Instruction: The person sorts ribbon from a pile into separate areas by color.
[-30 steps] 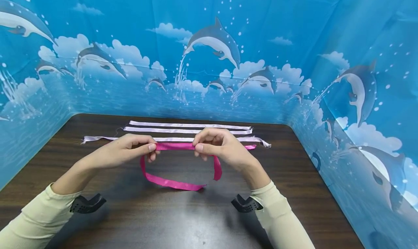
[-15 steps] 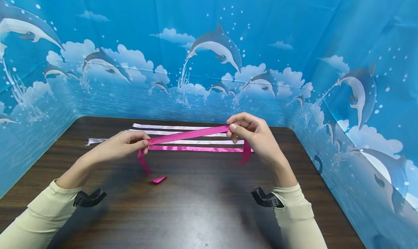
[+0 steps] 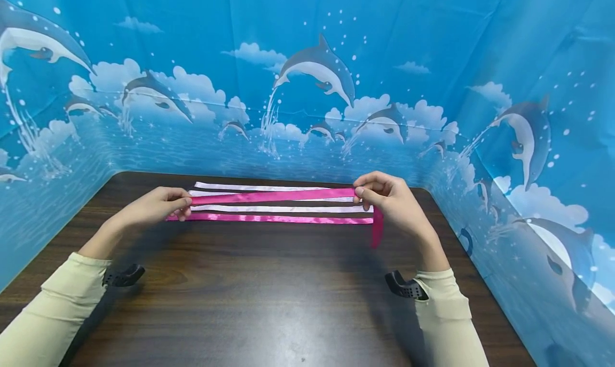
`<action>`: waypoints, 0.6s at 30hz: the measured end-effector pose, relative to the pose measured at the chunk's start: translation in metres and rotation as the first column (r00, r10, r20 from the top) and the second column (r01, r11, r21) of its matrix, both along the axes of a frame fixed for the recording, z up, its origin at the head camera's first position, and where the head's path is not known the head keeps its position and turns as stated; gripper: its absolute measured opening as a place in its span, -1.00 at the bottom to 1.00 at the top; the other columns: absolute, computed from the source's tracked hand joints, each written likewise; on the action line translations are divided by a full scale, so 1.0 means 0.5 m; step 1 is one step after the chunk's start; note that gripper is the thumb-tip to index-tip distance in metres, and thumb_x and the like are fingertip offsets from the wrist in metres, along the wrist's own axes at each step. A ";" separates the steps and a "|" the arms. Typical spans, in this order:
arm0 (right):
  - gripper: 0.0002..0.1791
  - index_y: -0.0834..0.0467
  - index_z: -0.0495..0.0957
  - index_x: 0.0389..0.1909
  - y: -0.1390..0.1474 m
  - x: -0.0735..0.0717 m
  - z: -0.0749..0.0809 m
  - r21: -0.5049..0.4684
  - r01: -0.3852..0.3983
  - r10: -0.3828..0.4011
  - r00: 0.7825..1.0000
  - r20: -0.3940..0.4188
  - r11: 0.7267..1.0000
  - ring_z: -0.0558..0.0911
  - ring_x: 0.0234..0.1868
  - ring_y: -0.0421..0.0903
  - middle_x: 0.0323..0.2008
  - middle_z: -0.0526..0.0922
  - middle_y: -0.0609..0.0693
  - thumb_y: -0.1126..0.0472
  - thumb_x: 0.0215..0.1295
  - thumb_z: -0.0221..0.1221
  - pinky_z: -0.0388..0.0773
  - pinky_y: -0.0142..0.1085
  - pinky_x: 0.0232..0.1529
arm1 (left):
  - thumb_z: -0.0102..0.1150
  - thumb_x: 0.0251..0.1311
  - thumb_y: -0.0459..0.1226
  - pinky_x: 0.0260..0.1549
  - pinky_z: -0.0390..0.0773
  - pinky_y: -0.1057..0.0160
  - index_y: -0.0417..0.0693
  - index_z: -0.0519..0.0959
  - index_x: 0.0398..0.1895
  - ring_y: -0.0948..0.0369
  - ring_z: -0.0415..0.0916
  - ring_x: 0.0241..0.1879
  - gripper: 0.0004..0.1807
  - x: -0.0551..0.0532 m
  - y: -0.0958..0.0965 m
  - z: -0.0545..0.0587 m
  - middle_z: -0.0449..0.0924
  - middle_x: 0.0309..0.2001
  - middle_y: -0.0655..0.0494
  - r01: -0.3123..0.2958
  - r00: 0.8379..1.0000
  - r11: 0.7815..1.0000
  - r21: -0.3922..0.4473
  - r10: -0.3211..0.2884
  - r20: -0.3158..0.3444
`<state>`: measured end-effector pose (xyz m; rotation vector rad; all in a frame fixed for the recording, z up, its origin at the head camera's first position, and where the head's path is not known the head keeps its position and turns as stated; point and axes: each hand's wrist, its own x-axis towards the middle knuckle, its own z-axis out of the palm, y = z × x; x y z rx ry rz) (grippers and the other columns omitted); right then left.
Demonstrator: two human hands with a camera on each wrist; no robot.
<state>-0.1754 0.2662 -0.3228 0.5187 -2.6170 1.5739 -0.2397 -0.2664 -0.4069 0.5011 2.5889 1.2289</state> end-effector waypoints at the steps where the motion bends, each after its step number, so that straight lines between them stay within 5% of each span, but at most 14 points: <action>1: -0.68 0.15 0.63 0.02 0.004 -0.007 -0.008 0.019 0.006 -0.007 1.000 0.013 1.000 0.59 -0.29 0.22 -0.26 0.66 0.23 0.02 0.42 0.28 0.53 -0.19 -0.42 | -0.04 0.59 -0.26 -0.23 0.57 0.06 -0.35 0.55 -0.07 -0.02 0.61 -0.27 -0.72 -0.005 -0.009 -0.007 0.61 -0.31 -0.09 -0.014 1.000 1.000 0.000 0.014 0.017; 9: -0.73 0.18 0.61 0.07 0.058 -0.075 -0.091 0.146 0.024 -0.040 0.993 0.112 0.989 0.56 -0.42 0.10 -0.21 0.71 0.23 0.14 0.46 0.26 0.47 -0.23 -0.53 | 0.07 0.53 -0.22 -0.15 0.60 -0.02 -0.36 0.61 -0.06 0.05 0.63 -0.29 -0.69 -0.021 -0.050 -0.041 0.64 -0.32 -0.06 -0.077 0.997 0.996 -0.052 0.078 0.010; 18: -0.86 0.34 0.62 -0.09 0.105 -0.110 -0.164 0.292 -0.037 -0.033 0.972 0.231 0.956 0.58 -0.39 0.09 -0.29 0.66 0.27 0.40 0.47 0.11 0.56 -0.14 -0.43 | 0.20 0.40 -0.27 -0.29 0.57 0.06 -0.32 0.69 -0.17 0.10 0.61 -0.35 -0.77 -0.030 -0.086 -0.040 0.65 -0.38 0.03 -0.078 0.996 0.973 -0.216 0.086 0.026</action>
